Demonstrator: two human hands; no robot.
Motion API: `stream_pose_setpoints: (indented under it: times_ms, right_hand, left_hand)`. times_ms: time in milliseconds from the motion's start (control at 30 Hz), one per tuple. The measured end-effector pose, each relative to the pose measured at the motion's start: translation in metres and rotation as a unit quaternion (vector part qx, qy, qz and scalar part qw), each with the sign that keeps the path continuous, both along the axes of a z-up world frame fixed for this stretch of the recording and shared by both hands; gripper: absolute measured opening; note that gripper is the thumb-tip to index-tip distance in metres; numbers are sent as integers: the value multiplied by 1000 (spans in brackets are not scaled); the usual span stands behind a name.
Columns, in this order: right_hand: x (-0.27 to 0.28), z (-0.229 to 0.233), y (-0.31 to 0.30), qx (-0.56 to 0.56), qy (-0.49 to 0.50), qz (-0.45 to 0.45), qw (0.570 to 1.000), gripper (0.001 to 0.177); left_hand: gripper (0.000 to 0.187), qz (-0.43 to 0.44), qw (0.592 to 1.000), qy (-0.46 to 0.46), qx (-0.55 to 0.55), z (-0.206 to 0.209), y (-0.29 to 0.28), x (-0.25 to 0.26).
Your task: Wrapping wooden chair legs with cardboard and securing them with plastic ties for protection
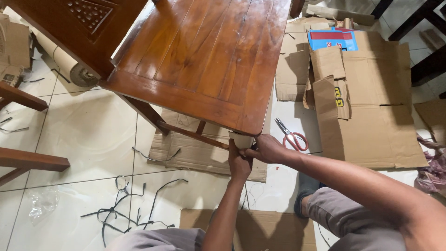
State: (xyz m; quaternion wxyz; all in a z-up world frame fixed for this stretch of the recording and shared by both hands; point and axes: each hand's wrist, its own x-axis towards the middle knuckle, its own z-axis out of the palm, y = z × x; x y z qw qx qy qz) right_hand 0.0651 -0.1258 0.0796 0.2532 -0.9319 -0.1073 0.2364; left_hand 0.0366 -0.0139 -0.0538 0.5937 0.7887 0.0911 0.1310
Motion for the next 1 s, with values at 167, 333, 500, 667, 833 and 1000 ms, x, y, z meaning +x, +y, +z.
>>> stream_pose_setpoints:
  times_ms: [167,333,500,667,833,1000]
  right_hand:
    - [3,-15,-7,7,3,12,1000,55]
    - [4,-14,-11,25,-7,2,1000,57]
    - [-1,6,-10,58,9,-13,998,68]
    - [-4,0,-15,80,-7,-5,997,69]
    - [-5,1,-22,70,-44,45,996,61]
    - [-9,20,-22,20,-20,63,998,70]
  left_hand:
    - [50,-74,951,-5,-301,7,9,1]
    - [52,-29,998,-40,-49,41,8,-7]
    - [81,-9,994,-65,-89,-4,3,-4]
    - [93,24,992,-118,23,5,4,-14]
    - [89,6,997,-70,9,5,5,-18]
    - [91,-2,1000,-9,14,0,5,-19]
